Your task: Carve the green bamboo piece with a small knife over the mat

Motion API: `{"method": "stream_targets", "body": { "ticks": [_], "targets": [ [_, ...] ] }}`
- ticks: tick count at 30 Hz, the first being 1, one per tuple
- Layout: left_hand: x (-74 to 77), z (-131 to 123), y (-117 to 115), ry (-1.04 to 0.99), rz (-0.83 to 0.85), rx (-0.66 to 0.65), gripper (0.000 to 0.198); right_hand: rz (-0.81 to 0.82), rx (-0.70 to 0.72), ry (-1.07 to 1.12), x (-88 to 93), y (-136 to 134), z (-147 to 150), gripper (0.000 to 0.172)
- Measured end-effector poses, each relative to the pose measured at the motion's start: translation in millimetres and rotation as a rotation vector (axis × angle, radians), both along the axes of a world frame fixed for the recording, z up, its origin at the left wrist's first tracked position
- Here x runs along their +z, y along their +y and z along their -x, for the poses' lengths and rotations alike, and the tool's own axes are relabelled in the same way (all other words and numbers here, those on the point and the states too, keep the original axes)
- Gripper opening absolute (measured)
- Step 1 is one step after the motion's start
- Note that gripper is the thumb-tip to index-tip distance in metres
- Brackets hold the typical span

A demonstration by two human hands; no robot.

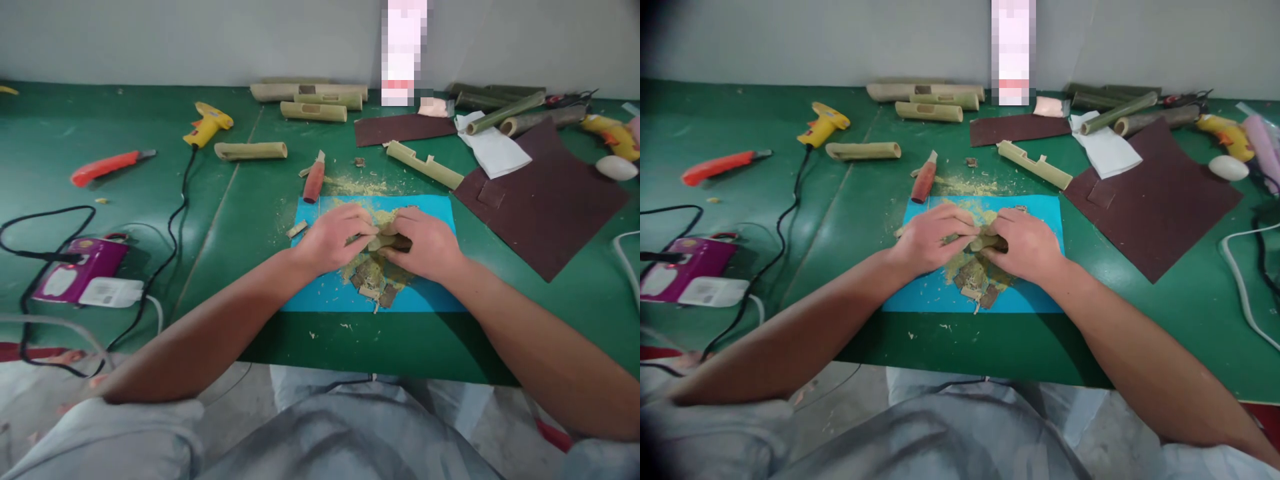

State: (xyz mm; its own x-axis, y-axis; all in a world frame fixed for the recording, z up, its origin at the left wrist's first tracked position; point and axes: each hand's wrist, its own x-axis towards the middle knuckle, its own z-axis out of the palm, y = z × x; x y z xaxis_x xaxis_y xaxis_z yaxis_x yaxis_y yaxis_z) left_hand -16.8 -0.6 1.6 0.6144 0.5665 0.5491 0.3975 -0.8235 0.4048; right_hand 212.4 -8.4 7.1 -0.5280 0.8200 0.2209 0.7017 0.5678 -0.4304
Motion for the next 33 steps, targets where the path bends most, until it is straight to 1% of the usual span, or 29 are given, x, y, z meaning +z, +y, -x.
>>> {"method": "stream_targets", "body": {
  "ticks": [4, 9, 11, 14, 18, 22, 27, 31, 33],
  "targets": [
    [1.1, 0.7, -0.3, 0.036, 0.005, -0.032, 0.014, 0.009, 0.001, -0.014, -0.2, 0.0, -0.1, 0.014],
    [2.0, 2.7, 1.7, 0.002, 0.009, 0.022, 0.012, -0.007, 0.007, -0.020, -0.3, 0.8, 0.1, 0.016],
    [2.1, 3.2, 0.0, -0.002, 0.030, 0.006, 0.012, 0.000, 0.002, -0.030, 0.0, 1.0, 0.3, 0.018],
    [2.0, 2.8, -3.1, -0.001, 0.024, -0.034, 0.011, 0.007, 0.003, -0.025, 0.6, 0.8, 0.7, 0.016],
    [1.7, 1.6, -3.8, -0.016, 0.007, -0.001, 0.012, 0.008, -0.008, -0.018, 0.7, 0.4, 1.0, 0.015],
    [1.3, 0.9, -4.0, 0.022, -0.019, -0.029, 0.013, 0.012, -0.005, -0.021, 0.6, 0.5, 1.0, 0.016],
    [1.0, 0.5, -3.7, 0.002, -0.034, 0.021, 0.012, 0.011, -0.004, -0.022, 1.6, 1.1, 1.0, 0.015],
    [1.2, 0.6, -3.9, 0.034, -0.021, -0.034, 0.014, 0.031, -0.009, -0.026, 2.9, 1.0, 0.7, 0.015],
    [1.1, 1.4, -1.7, 0.051, -0.023, -0.033, 0.014, 0.038, -0.007, -0.026, 3.1, 1.1, 0.8, 0.015]
  ]
}}
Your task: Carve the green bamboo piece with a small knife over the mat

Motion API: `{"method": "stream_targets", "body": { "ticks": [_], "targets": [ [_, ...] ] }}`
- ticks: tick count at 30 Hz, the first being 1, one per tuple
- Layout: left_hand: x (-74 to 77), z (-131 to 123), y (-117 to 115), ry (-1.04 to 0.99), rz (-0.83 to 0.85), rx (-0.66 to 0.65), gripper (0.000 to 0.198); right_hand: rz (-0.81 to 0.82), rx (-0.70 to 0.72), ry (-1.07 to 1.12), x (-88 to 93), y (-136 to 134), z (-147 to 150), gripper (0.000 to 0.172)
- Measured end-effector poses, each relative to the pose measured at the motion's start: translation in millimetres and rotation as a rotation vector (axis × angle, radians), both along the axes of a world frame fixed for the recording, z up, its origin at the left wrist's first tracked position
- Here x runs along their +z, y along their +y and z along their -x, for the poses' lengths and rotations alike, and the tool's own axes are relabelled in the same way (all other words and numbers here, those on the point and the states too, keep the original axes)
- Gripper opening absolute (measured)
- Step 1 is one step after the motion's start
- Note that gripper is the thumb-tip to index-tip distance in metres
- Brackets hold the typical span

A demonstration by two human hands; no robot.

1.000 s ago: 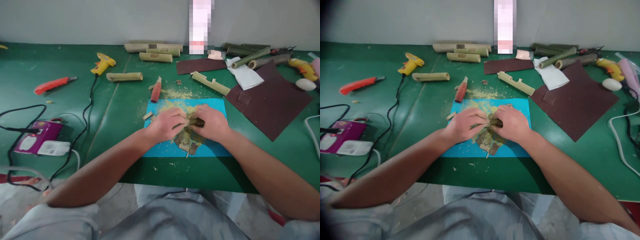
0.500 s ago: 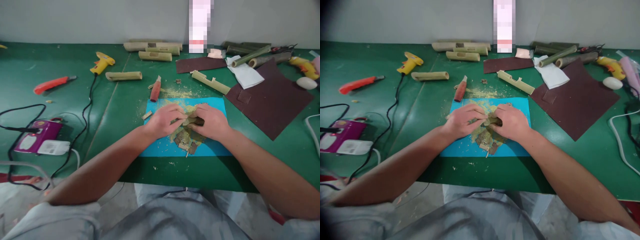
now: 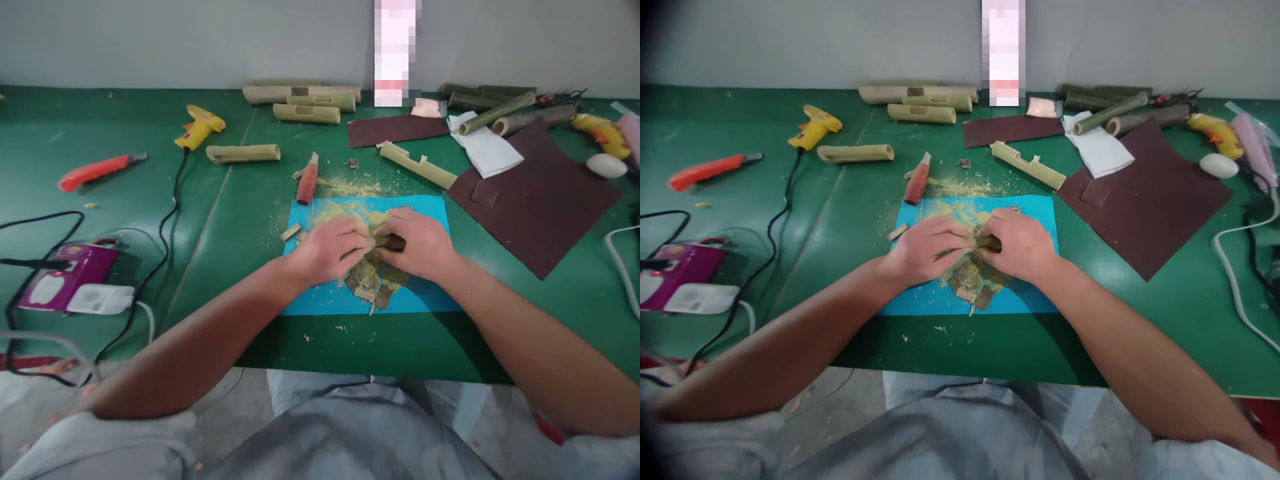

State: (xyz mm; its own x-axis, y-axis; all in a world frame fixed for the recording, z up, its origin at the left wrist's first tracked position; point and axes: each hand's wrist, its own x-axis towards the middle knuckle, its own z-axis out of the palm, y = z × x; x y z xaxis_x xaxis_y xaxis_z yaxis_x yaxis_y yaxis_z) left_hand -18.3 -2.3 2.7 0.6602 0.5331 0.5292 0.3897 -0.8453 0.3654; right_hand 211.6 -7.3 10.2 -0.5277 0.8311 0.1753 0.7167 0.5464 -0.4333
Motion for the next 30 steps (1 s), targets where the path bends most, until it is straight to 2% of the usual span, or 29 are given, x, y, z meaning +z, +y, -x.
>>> {"method": "stream_targets", "body": {
  "ticks": [4, 10, 19, 24, 30],
  "targets": [
    [-0.1, 1.6, 4.6, -0.029, -0.008, 0.048, 0.015, -0.024, -0.003, 0.010, -0.4, 0.6, 0.2, 0.016],
    [-0.8, -0.4, -2.6, -0.019, -0.008, -0.003, 0.015, -0.010, 0.000, 0.008, -0.3, 0.9, -0.1, 0.015],
    [3.5, 0.5, 5.0, -0.048, -0.006, 0.090, 0.011, -0.080, 0.032, 0.014, -4.6, -0.1, -1.0, 0.017],
    [8.5, -1.8, -0.8, 0.005, -0.005, 0.014, 0.010, -0.080, 0.025, 0.007, -4.4, -0.9, -1.3, 0.014],
    [3.7, -3.4, 2.6, 0.005, -0.016, -0.016, 0.013, -0.067, 0.024, 0.017, -3.5, -0.2, -1.0, 0.012]
  ]
}}
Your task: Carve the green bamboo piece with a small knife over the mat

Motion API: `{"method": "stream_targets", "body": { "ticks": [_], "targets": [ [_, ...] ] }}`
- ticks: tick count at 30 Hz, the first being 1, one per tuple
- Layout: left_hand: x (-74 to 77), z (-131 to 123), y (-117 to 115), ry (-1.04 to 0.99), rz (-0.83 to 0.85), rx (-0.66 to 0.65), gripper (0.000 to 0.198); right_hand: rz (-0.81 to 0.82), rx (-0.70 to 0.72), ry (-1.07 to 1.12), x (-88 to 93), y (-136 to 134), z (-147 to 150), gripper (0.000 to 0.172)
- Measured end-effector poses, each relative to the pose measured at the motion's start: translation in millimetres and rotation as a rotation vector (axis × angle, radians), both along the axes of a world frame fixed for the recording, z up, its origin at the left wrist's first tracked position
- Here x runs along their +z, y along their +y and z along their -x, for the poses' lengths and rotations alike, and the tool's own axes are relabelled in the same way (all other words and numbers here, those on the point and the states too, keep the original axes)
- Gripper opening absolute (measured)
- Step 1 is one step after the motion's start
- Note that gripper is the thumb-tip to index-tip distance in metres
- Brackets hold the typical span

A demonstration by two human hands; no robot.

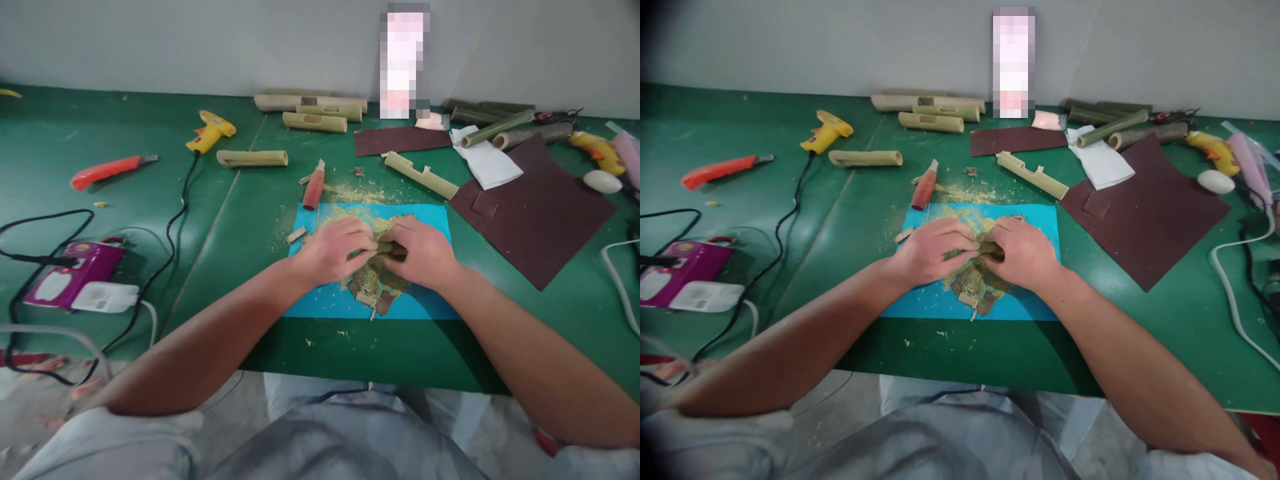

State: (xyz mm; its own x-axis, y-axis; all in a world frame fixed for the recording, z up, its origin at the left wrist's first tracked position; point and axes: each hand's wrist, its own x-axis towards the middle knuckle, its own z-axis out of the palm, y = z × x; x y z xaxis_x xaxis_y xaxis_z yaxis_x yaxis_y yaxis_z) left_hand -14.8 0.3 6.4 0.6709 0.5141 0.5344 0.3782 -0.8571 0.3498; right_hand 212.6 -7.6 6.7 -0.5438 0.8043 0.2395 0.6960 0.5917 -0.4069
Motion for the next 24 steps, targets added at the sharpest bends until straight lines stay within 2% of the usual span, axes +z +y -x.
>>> {"method": "stream_targets", "body": {
  "ticks": [5, 10, 15, 20, 24],
  "targets": [
    [-0.4, 0.0, 1.6, 0.007, -0.025, 0.032, 0.015, -0.007, 0.002, 0.002, 0.1, 0.3, 0.1, 0.010],
    [-0.1, -0.6, -0.3, 0.054, -0.019, -0.016, 0.018, 0.016, -0.002, -0.003, 0.3, 0.6, 0.6, 0.011],
    [-0.9, -1.3, 2.4, 0.033, -0.029, 0.027, 0.016, -0.002, -0.006, 0.000, -0.6, 2.1, 0.9, 0.011],
    [-1.4, -2.0, -2.4, 0.063, -0.082, -0.047, 0.018, 0.008, 0.007, 0.008, -1.9, 2.6, 0.5, 0.010],
    [0.3, -0.1, -0.7, 0.072, -0.062, 0.013, 0.017, 0.001, 0.006, 0.015, -1.9, 2.6, 0.3, 0.010]
  ]
}}
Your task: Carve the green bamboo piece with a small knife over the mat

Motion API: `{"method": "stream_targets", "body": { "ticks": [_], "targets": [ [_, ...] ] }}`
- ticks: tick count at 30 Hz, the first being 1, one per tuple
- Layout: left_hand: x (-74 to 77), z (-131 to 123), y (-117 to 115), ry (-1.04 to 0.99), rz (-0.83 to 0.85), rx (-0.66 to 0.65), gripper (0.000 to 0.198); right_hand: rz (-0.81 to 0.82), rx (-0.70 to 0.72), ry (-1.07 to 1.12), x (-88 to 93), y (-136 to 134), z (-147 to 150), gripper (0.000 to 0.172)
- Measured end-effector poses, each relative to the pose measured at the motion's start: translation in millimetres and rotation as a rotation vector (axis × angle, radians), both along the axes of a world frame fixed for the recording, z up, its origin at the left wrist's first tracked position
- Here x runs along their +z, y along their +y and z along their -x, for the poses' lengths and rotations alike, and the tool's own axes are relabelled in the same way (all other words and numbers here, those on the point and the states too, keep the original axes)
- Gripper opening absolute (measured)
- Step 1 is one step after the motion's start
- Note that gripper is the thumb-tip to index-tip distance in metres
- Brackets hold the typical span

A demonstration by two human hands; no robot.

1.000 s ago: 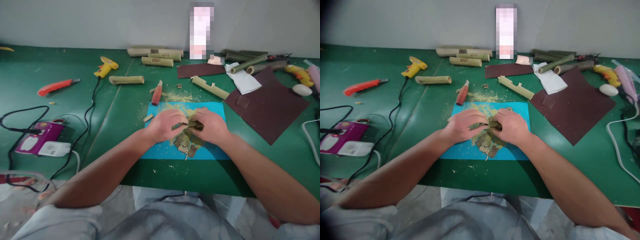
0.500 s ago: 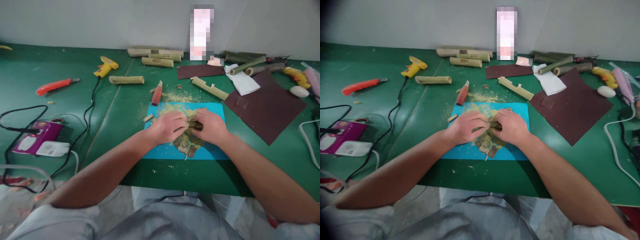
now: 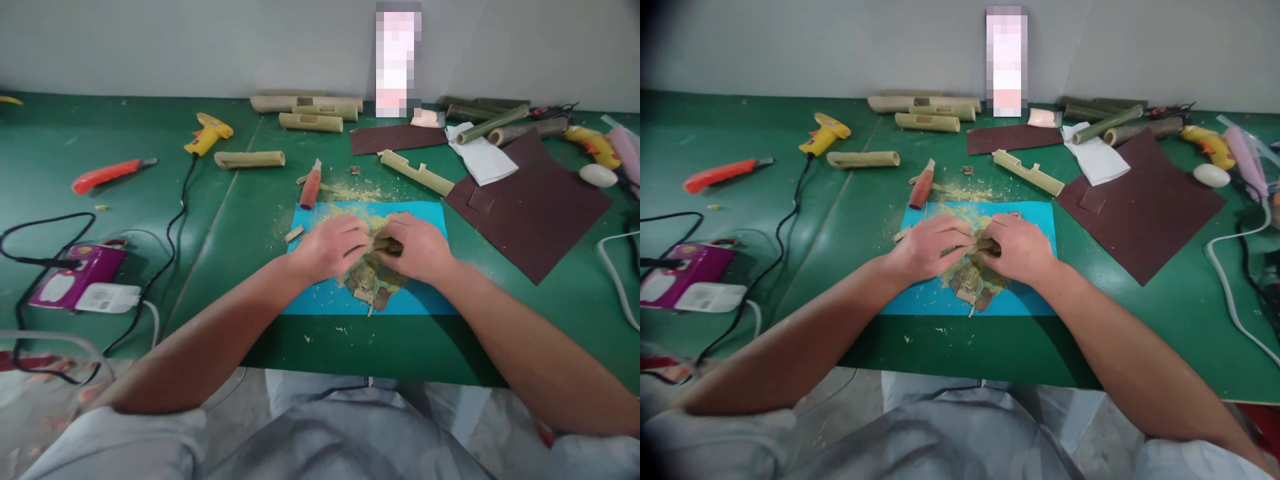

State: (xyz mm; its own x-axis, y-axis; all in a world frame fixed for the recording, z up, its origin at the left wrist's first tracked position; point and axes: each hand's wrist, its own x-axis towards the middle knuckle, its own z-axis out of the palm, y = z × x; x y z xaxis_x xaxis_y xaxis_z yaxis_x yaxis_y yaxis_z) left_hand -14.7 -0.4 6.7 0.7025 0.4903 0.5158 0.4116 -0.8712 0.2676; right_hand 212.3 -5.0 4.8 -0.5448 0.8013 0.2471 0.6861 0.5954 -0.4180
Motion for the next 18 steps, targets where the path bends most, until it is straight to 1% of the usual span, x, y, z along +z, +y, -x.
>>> {"method": "stream_targets", "body": {
  "ticks": [4, 7, 9, 10, 12, 15, 17, 18],
  "targets": [
    [3.4, -1, -1, 0.051, -0.014, 0.010, 0.021, -0.021, 0.013, -0.010, 0.2, -1, 0, 0.010],
    [6.8, -2, -7, 0.109, -0.055, -0.001, 0.023, -0.081, 0.022, -0.052, -0.4, -3, 2, 0.009],
    [9.9, 0, -8, 0.079, -0.064, 0.040, 0.020, -0.134, -0.005, -0.063, 0.6, -4, 3, 0.011],
    [11.5, 2, -7, 0.047, -0.063, 0.083, 0.019, -0.163, -0.038, -0.054, 2.0, -4, 3, 0.014],
    [13.8, 8, -2, -0.010, -0.056, 0.194, 0.018, -0.225, -0.143, -0.008, 7.6, -1, -3, 0.022],
    [11.9, 20, 12, -0.037, -0.032, 0.324, 0.018, -0.274, -0.374, 0.048, 20.9, 10, -26, 0.025],
    [7.4, 27, 22, -0.025, -0.009, 0.360, 0.017, -0.202, -0.596, 0.024, 29.3, 21, -49, 0.022],
    [5.0, 30, 25, -0.016, 0.001, 0.368, 0.017, -0.129, -0.687, -0.018, 32.1, 28, -62, 0.020]
  ]
}}
